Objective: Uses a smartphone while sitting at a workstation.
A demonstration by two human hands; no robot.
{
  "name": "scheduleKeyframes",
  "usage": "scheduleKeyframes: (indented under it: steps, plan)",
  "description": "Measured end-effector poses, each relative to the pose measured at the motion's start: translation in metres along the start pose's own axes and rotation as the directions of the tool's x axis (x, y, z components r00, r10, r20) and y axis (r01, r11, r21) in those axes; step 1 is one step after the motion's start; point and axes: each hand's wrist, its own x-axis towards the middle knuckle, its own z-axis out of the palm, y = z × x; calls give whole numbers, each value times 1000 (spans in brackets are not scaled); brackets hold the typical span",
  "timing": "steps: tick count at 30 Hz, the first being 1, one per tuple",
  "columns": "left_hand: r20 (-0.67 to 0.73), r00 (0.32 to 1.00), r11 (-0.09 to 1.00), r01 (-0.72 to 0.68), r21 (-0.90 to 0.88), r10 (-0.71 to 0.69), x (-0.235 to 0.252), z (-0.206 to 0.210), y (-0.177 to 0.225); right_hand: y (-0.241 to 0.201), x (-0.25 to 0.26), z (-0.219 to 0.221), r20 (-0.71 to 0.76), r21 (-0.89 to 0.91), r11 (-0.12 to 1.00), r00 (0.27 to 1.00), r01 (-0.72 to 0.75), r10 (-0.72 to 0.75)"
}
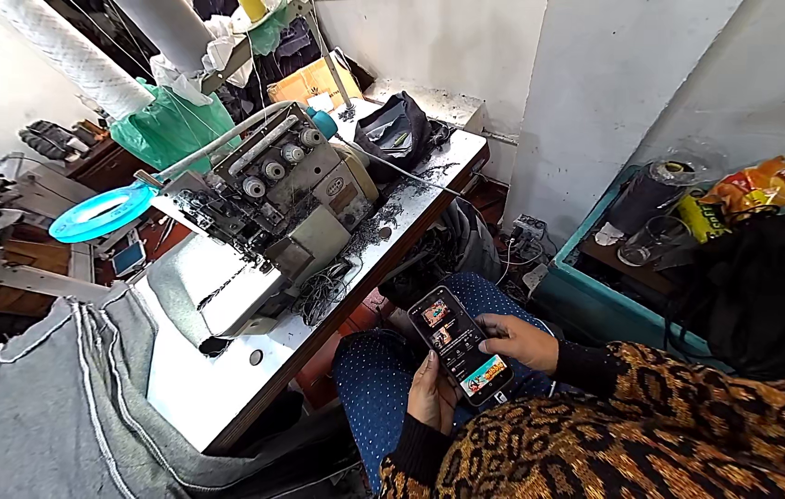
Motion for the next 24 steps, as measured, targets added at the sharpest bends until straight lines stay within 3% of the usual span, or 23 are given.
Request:
scheduleKeyframes:
  steps: [13, 24]
  plan:
    - [30, 1000, 1000, -1, 23, 1, -1, 0, -1, -34, 41, -6, -116, -160, 980, 984, 115, -134]
    - [34, 999, 1000, -2, 22, 1, -1, -1, -2, -37, 55, -1, -216, -236, 970, 970, 58, -110]
